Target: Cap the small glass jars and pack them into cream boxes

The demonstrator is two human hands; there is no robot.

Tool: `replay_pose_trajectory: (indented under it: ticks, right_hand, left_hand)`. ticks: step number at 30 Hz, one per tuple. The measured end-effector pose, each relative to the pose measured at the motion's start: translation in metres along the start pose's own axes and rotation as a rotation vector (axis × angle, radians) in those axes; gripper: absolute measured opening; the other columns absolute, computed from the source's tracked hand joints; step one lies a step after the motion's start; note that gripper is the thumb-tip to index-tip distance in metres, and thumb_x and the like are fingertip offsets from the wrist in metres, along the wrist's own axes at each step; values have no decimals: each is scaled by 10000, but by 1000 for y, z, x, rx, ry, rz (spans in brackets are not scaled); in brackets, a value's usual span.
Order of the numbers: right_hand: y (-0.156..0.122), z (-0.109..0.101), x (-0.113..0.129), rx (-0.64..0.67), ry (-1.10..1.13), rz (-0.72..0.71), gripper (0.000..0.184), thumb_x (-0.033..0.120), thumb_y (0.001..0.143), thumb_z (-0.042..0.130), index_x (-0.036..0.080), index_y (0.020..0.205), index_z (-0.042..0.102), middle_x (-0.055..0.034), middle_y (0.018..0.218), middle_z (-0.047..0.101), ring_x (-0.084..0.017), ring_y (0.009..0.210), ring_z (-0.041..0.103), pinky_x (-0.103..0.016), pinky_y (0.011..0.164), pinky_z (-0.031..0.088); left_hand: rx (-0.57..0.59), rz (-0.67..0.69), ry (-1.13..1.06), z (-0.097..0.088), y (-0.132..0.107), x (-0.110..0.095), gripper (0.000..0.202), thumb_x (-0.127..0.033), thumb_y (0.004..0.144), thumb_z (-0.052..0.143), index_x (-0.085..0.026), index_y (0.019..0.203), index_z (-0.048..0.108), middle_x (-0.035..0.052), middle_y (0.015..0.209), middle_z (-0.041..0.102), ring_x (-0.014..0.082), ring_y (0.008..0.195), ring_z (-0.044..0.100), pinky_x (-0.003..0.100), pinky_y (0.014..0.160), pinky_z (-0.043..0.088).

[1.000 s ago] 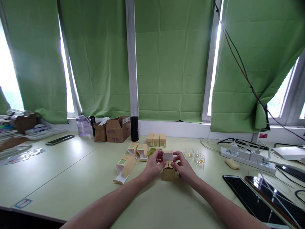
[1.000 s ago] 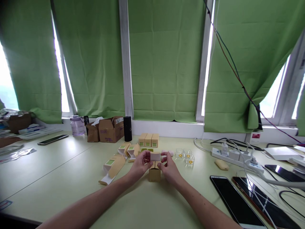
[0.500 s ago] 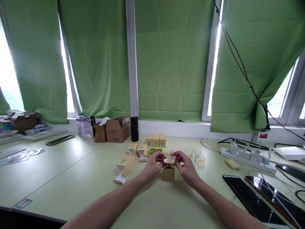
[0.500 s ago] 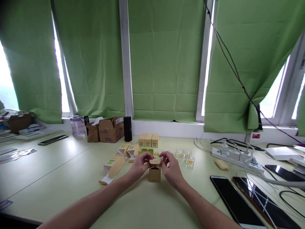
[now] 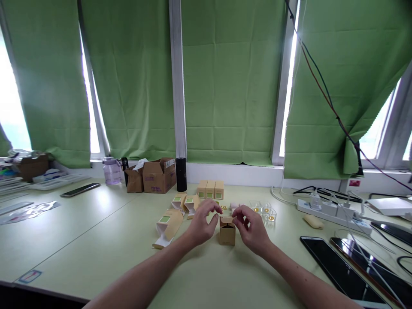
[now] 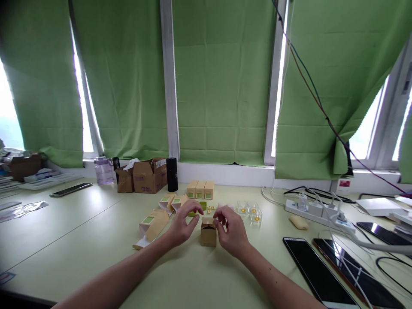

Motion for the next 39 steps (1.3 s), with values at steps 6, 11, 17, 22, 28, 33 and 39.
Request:
replay_pose_trajectory:
  ticks: [6, 11, 17, 22, 28, 33, 39]
  right_hand:
    - [-3, 2, 6, 30, -98, -74, 86, 141, 868, 574, 227, 866, 560, -6, 774, 589, -164, 690, 538, -266, 584, 397]
    - [-5, 3, 11, 34, -176, -129, 124, 98, 830, 578, 219, 851, 563, -7, 770, 599, -162, 691, 542, -270, 609, 393]
    - [-6, 4, 14, 32, -197, -168, 124, 89, 818, 577, 211, 842, 572, -18, 772, 611, -167, 701, 545, -274, 613, 393]
    - [-5, 4, 12, 36, -201, -151, 119, 95, 830, 571, 213, 841, 580, -25, 769, 622, -172, 698, 557, -280, 613, 400]
    - [-5, 4, 13, 41, -211, -151, 113, 106, 842, 557, 217, 837, 575, -30, 770, 624, -178, 702, 561, -290, 621, 404]
    - [-5, 5, 15, 41, -224, -162, 127, 91, 817, 564, 216, 801, 555, -17, 744, 605, -171, 685, 539, -280, 610, 376]
    - [-6, 4, 19, 44, -213, -188, 136, 90, 788, 574, 213, 751, 529, -7, 708, 576, -163, 661, 500, -275, 596, 334]
  left_hand:
    - [71, 178, 203, 4, -1, -20, 66, -147, 841, 577, -204, 820, 601, 25, 740, 624, 196, 746, 543, 373, 782, 406]
    - [119, 225, 254, 11, -5, -19, 90, -114, 793, 584, -204, 798, 582, 7, 682, 595, 179, 687, 522, 370, 764, 393]
    - [120, 246, 276, 13, -7, -20, 101, -105, 777, 581, -206, 779, 577, 0, 654, 585, 171, 648, 512, 374, 752, 386]
    - [134, 206, 285, 13, -6, -17, 96, -116, 774, 585, -212, 769, 581, 10, 648, 598, 178, 638, 526, 380, 750, 393]
    - [154, 149, 291, 14, -5, -12, 93, -133, 760, 598, -225, 749, 592, 25, 650, 612, 195, 645, 537, 394, 760, 402]
    - [171, 173, 284, 17, -7, -13, 114, -118, 734, 603, -223, 717, 563, 15, 634, 591, 186, 624, 518, 392, 756, 400]
    - [180, 207, 273, 18, -8, -16, 119, -117, 703, 606, -222, 708, 552, 9, 614, 580, 182, 609, 503, 399, 759, 393]
Point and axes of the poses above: each hand's wrist, its own y-axis towards the middle knuckle, its own z-axis out of the palm, x = y × z, the point moved 10 cm from there along y, towards the middle knuckle
